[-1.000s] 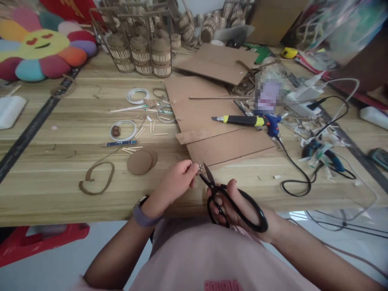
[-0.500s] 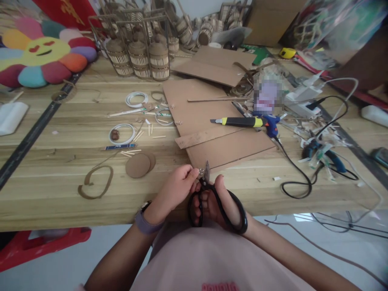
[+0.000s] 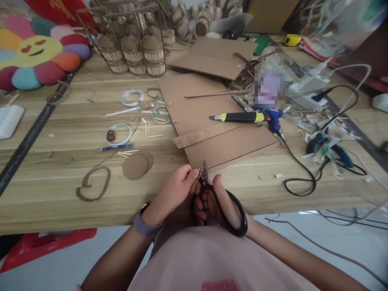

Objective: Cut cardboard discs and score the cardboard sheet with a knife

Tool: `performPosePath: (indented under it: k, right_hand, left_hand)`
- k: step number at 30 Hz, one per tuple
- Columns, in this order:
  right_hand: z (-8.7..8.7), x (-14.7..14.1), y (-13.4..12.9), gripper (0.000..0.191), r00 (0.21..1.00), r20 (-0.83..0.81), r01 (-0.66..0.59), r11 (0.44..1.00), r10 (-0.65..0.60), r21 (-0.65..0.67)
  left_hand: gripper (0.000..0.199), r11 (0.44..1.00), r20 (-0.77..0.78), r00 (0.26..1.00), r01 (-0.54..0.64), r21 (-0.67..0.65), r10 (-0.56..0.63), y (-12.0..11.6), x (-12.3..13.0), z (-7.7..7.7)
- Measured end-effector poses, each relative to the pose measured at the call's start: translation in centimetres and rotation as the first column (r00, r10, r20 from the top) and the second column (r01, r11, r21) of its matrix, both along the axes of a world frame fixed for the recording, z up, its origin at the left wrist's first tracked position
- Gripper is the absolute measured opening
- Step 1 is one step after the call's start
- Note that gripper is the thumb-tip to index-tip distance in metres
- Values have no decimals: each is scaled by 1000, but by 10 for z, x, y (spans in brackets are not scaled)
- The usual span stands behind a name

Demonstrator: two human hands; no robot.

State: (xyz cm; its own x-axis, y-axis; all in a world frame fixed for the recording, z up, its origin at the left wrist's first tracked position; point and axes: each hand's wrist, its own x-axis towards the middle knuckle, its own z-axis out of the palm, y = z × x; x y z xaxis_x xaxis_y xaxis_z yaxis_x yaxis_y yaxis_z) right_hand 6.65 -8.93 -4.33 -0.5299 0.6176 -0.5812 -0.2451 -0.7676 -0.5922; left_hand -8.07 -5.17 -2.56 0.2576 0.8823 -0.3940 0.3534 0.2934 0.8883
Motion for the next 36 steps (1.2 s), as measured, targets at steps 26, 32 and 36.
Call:
performPosePath:
  k: [26,32,36]
  right_hand:
    - [10,-5,-4,76,967,233,84,992,-105,98]
    - [9,-6,-6,73,965,220,125,988,-144,95]
    - [9,-5,-6,71,966,206,138,984,-158,109]
  left_hand:
    - [40,1000,-23,1000,10,-21,-10,-3,2,-9]
    - [40,998,62,997,-42,-49,45,-4,6,-11]
    - [44,996,119,991,-52,-73,61,-4,8,-10]
